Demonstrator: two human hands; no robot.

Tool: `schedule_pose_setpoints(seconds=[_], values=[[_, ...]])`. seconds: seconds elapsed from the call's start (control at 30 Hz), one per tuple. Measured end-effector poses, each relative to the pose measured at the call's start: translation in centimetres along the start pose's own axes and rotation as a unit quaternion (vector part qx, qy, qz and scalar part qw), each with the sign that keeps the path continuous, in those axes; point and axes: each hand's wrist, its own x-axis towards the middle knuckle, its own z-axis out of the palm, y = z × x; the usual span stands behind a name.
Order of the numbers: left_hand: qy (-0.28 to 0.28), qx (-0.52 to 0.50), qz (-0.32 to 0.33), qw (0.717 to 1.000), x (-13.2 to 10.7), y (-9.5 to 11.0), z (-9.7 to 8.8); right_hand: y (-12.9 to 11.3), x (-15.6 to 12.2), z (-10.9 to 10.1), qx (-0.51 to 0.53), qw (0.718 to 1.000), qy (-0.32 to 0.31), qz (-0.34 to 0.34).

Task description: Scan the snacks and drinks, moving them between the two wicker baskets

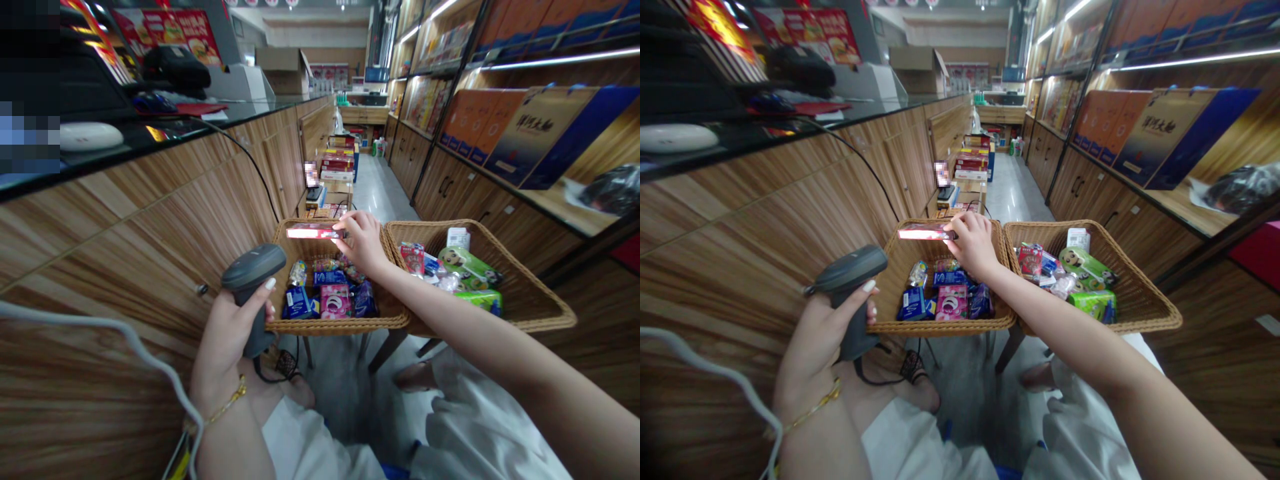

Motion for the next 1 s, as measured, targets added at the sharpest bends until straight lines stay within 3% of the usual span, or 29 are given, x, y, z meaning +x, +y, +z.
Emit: schedule_pose_setpoints(seconds=[0.33,0.43,0.6,0.8,0.9,1.0], values=[[0.001,-0.003,-0.01,1.0,0.0,-0.1,-0.1,-0.2,0.0,-0.1,0.017,1.0,0.001,0.003],[-0.006,0.011,-0.007,1.0,0.0,0.1,-0.1,-0.3,0.3,-1.0,0.016,1.0,0.002,0.002],[0.016,0.033,0.016,0.999,-0.9,-0.3,0.4,1.8,-0.8,-6.4,-0.014,0.999,0.05,-0.011],[0.004,0.041,0.047,0.998,-2.3,-1.0,2.1,8.3,-6.3,-14.2,-0.078,0.99,0.108,0.051],[-0.015,0.067,0.061,0.996,-2.6,-0.4,3.5,11.1,-8.5,-15.9,-0.128,0.983,0.101,0.081],[-0.024,0.092,0.061,0.994,-2.7,0.4,5.1,12.2,-9.1,-15.9,-0.136,0.984,0.089,0.079]])
